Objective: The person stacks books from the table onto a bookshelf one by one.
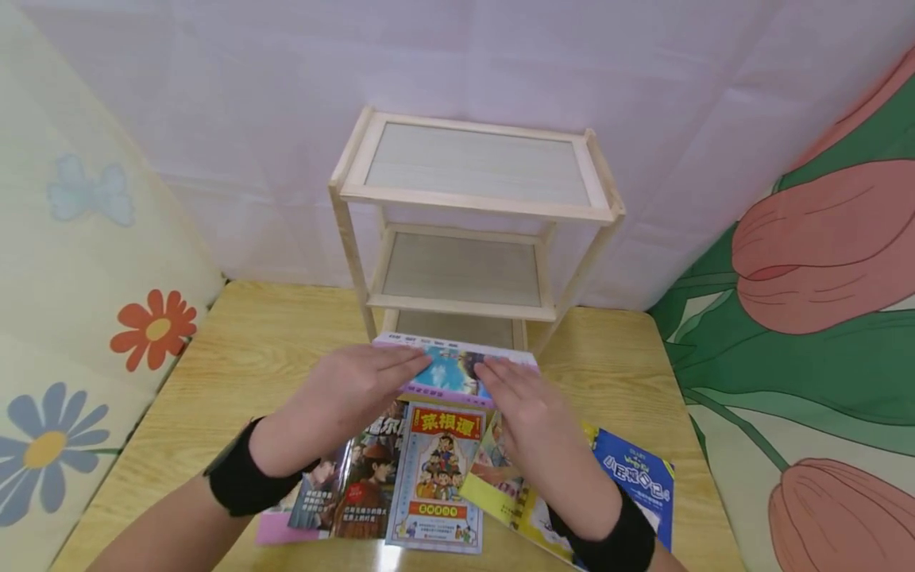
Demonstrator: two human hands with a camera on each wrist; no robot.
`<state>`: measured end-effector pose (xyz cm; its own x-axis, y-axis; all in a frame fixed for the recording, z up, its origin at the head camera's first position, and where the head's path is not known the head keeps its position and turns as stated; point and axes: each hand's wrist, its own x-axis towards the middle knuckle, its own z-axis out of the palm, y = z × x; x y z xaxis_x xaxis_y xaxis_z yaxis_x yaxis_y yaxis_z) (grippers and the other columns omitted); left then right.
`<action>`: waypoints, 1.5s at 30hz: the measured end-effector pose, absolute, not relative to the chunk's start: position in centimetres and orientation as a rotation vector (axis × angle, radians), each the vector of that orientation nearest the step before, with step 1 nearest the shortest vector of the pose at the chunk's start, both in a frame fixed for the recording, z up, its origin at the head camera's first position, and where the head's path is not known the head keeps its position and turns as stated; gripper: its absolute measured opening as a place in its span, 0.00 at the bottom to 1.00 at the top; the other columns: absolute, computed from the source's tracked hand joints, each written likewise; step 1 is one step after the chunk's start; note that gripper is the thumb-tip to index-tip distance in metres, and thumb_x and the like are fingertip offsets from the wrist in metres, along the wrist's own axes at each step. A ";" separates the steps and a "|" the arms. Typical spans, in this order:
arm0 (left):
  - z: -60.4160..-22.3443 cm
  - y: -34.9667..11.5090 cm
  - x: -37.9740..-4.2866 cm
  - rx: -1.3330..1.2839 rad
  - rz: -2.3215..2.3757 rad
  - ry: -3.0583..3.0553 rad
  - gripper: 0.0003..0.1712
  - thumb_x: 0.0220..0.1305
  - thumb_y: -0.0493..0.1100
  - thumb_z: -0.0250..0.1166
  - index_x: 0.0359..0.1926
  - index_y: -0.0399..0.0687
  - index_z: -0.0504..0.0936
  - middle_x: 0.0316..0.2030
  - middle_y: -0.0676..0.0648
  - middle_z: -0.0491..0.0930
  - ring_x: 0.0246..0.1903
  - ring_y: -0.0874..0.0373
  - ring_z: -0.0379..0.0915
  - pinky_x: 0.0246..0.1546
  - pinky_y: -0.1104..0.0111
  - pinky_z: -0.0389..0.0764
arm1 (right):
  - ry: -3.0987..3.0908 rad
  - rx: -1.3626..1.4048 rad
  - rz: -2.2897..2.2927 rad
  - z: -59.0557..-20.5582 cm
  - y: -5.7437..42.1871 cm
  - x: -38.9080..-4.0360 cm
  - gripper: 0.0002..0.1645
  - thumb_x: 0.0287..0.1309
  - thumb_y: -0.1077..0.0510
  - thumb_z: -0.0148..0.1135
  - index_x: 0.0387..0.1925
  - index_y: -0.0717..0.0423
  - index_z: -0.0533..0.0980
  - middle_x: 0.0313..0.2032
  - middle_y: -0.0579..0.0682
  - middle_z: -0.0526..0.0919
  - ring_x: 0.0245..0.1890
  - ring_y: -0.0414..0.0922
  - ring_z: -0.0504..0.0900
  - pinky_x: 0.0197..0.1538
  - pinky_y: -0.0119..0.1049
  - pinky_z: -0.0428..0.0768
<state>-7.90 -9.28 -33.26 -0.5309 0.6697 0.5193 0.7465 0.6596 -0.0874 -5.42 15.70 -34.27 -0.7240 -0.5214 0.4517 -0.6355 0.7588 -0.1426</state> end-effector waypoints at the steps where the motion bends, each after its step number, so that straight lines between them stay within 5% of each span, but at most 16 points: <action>1: -33.0 -9.2 -7.9 -1.096 -0.195 -2.338 0.20 0.53 0.35 0.70 0.50 0.47 0.83 0.45 0.49 0.84 0.43 0.58 0.83 0.42 0.67 0.82 | -2.525 0.898 0.393 -33.9 15.9 -5.6 0.28 0.50 0.72 0.59 0.56 0.57 0.76 0.54 0.55 0.80 0.53 0.52 0.80 0.54 0.48 0.78; 8: -30.9 -8.8 -7.6 -1.120 -0.219 -2.236 0.30 0.53 0.28 0.66 0.59 0.47 0.77 0.55 0.48 0.78 0.55 0.57 0.76 0.52 0.66 0.78 | -2.209 0.927 0.373 -31.1 16.7 -6.3 0.22 0.70 0.62 0.39 0.51 0.61 0.79 0.50 0.56 0.82 0.51 0.55 0.81 0.60 0.43 0.74; 14: -28.2 -8.0 -7.7 -1.047 -0.189 -2.077 0.25 0.59 0.32 0.64 0.59 0.46 0.77 0.56 0.48 0.77 0.58 0.56 0.73 0.56 0.65 0.75 | -1.853 0.882 0.362 -28.2 15.9 -7.5 0.15 0.65 0.65 0.51 0.45 0.62 0.82 0.43 0.60 0.85 0.43 0.57 0.84 0.53 0.47 0.78; 23: -25.0 -6.8 -9.2 -0.921 -0.108 -1.899 0.19 0.66 0.35 0.57 0.57 0.47 0.79 0.55 0.50 0.78 0.57 0.57 0.74 0.58 0.66 0.73 | -1.516 0.765 0.466 -26.2 15.2 -11.0 0.11 0.58 0.65 0.60 0.41 0.57 0.85 0.40 0.56 0.86 0.45 0.52 0.85 0.57 0.44 0.77; 33: -24.6 -6.2 -12.4 -0.877 -0.150 -1.913 0.17 0.69 0.36 0.54 0.56 0.48 0.80 0.54 0.50 0.79 0.56 0.56 0.75 0.55 0.65 0.75 | -1.546 0.779 0.553 -26.4 15.3 -14.7 0.21 0.50 0.76 0.57 0.42 0.58 0.84 0.42 0.56 0.86 0.49 0.51 0.83 0.58 0.44 0.75; 45: -24.7 -6.5 -14.8 -0.853 -0.136 -2.072 0.18 0.67 0.36 0.57 0.57 0.47 0.78 0.55 0.48 0.78 0.56 0.55 0.75 0.54 0.64 0.76 | -1.869 0.785 0.496 -27.0 16.4 -17.1 0.19 0.63 0.69 0.51 0.49 0.55 0.81 0.51 0.52 0.82 0.53 0.56 0.76 0.60 0.43 0.72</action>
